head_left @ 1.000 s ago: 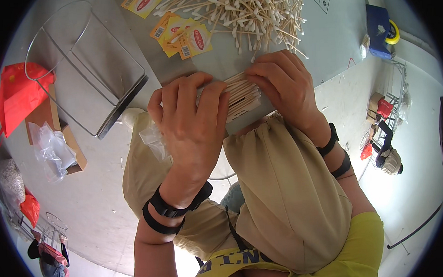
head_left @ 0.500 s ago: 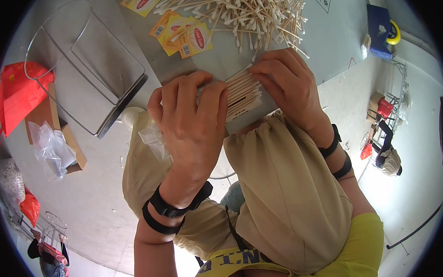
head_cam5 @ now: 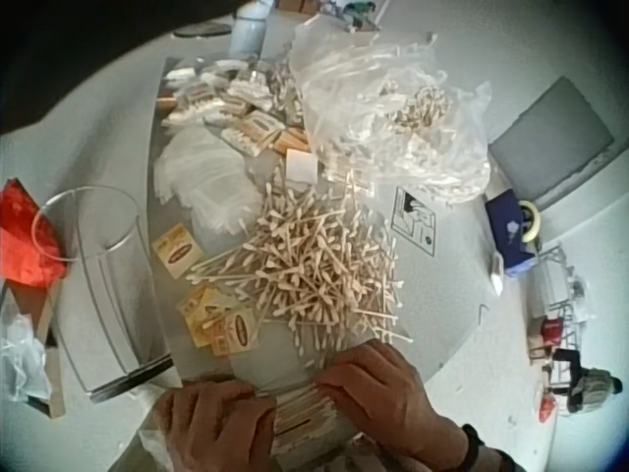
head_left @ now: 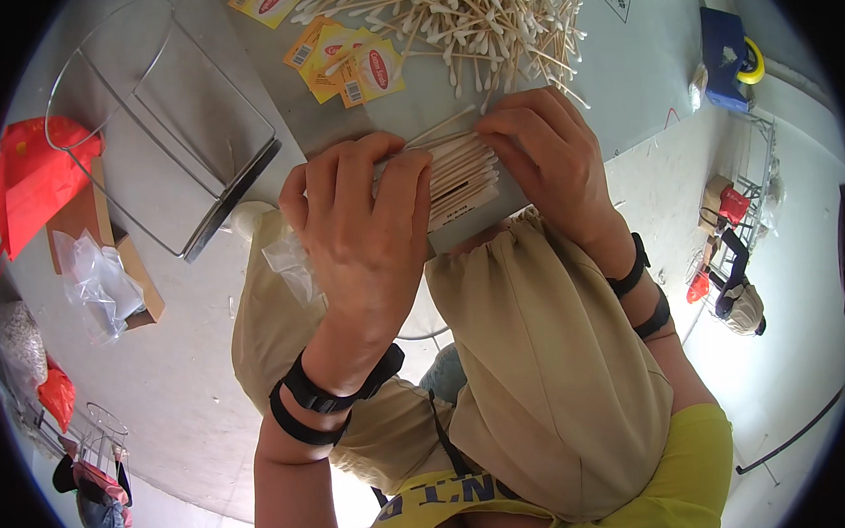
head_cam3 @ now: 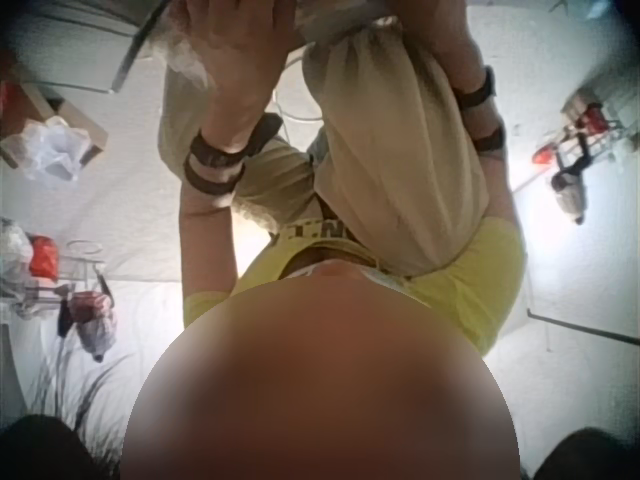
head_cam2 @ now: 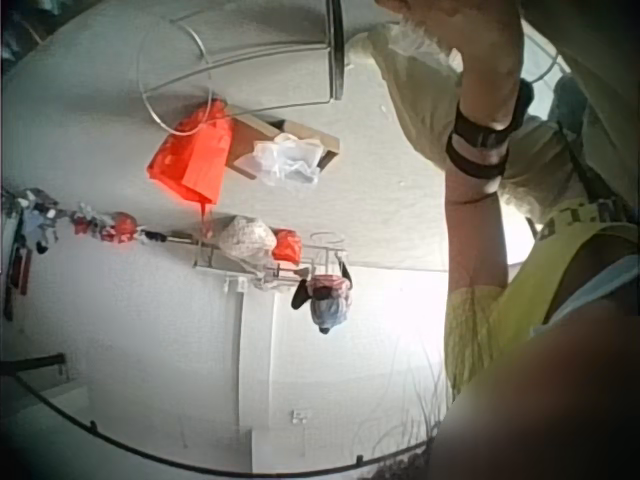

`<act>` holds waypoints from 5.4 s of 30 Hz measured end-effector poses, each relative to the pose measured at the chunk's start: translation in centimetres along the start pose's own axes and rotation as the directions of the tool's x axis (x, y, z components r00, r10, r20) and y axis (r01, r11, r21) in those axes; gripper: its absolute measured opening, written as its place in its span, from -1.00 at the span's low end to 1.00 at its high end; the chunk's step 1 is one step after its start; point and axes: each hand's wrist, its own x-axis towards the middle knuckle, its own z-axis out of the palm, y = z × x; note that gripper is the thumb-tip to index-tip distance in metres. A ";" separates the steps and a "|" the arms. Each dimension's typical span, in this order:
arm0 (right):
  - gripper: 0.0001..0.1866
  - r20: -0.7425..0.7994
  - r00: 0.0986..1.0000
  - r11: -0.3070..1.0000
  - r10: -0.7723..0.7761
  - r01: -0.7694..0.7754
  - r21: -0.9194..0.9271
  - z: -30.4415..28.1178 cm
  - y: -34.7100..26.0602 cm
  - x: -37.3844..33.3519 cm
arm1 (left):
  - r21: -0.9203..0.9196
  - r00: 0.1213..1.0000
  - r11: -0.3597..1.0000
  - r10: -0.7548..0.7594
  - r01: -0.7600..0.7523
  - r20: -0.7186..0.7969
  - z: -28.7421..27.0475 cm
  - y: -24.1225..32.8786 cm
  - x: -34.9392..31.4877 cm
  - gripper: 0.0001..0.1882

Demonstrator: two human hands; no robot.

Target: Sorting and packing cotton swabs into plastic packaging sleeves.

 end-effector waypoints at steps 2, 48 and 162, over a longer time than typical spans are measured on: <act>-0.82 0.014 1.000 1.000 -0.004 0.004 0.003 -0.2 0.0 0.0 | -0.010 1.000 1.000 -0.002 0.002 0.003 0.1 0.1 0.0 -0.80; -0.24 -0.015 0.966 0.604 0.257 -0.148 0.783 2.2 -1.0 -3.1 | 0.238 0.936 0.971 -0.057 -0.030 0.348 2.1 4.1 -2.9 -0.14; -0.72 -0.169 0.852 0.866 0.495 -0.499 0.021 -1.2 4.1 -2.8 | -0.424 0.996 0.904 0.013 -0.048 -0.084 -1.2 -0.2 -1.1 -0.71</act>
